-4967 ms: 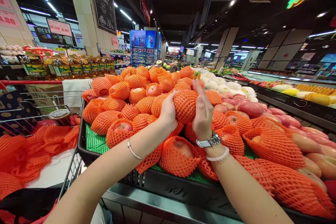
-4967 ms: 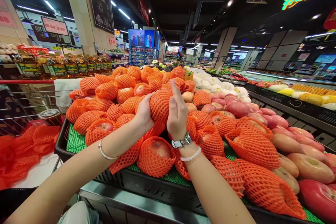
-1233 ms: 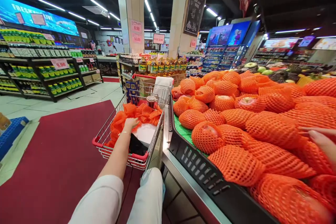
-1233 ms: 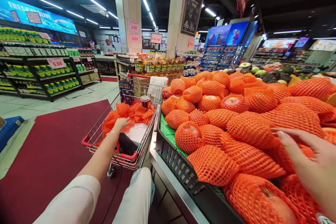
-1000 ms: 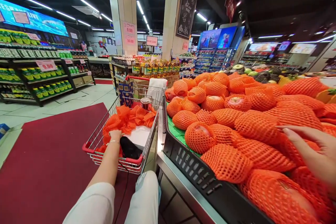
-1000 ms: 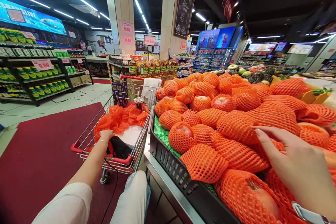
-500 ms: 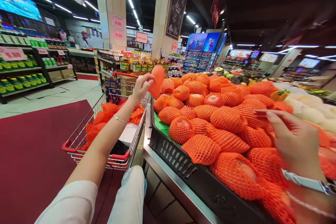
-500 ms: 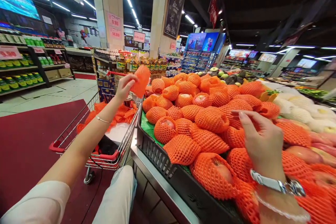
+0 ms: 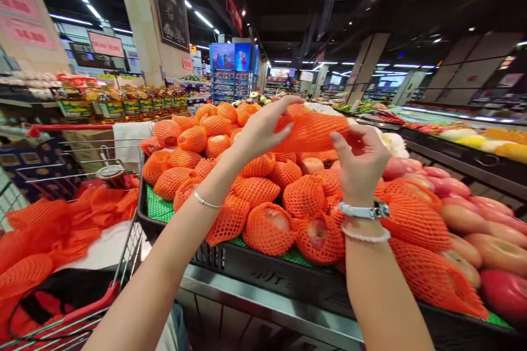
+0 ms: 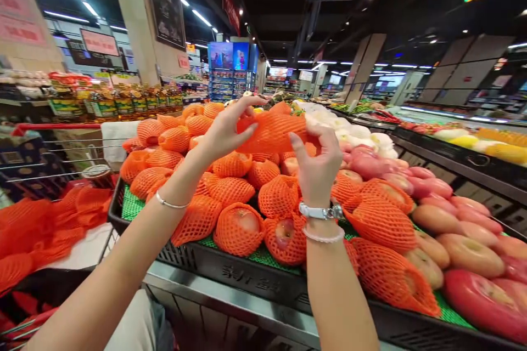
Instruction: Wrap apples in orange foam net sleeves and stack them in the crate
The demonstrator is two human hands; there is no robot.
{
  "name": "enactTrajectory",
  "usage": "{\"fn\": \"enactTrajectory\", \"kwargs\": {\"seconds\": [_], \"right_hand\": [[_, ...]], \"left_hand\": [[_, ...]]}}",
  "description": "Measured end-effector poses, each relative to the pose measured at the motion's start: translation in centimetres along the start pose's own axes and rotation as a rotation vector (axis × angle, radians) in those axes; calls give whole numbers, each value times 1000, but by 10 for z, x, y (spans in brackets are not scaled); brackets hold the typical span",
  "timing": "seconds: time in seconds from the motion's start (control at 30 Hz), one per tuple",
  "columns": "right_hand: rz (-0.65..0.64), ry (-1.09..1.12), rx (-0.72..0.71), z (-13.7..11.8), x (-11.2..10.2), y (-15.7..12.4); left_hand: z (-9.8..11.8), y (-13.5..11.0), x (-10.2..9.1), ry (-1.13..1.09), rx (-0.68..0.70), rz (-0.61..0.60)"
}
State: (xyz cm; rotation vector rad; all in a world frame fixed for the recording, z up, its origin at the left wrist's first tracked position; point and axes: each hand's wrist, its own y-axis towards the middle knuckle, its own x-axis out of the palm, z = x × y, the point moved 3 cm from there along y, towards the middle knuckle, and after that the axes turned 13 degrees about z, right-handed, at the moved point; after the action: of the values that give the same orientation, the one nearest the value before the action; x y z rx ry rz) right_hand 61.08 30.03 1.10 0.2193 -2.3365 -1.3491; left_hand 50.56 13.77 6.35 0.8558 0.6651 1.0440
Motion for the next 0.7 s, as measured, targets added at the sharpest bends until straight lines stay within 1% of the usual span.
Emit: {"fn": "enactTrajectory", "kwargs": {"seconds": [0.03, 0.07, 0.13, 0.17, 0.2, 0.27, 0.33, 0.37, 0.4, 0.47, 0.57, 0.63, 0.7], "right_hand": [[22, -34, -60, -3, -2, 0], [1, -50, -106, -6, -3, 0], [-82, -36, -150, -11, -1, -2], [-104, -22, -152, -12, 0, -3], [-105, -7, -142, -14, 0, -4], [-68, 33, -95, -14, 0, -5], [-67, 86, -26, -13, 0, -6], [-81, 110, 10, -12, 0, -6], [-100, 130, 48, -9, 1, -6], [-150, 171, 148, -3, 2, -5], [-245, 223, 291, 8, 4, -5], [-330, 211, 300, 11, 7, -4], [-378, 174, 270, 11, 9, -3]], "left_hand": [[-6, -2, 2, 29, 34, 25], [-12, -5, 2, 65, 71, 49], [-20, -11, 1, 139, 140, 127], [-25, -13, -1, 157, 147, 185], [-29, -15, -2, 149, 124, 239], [-40, -17, -2, 43, -12, 308], [-49, -17, 3, -112, -188, 280], [-52, -17, 5, -165, -243, 251], [-54, -17, 7, -188, -267, 229], [-53, -17, 7, -154, -238, 215], [-48, -18, 3, -82, -121, 246], [-44, -19, 3, -118, -76, 262], [-44, -18, 4, -232, -104, 261]]}}
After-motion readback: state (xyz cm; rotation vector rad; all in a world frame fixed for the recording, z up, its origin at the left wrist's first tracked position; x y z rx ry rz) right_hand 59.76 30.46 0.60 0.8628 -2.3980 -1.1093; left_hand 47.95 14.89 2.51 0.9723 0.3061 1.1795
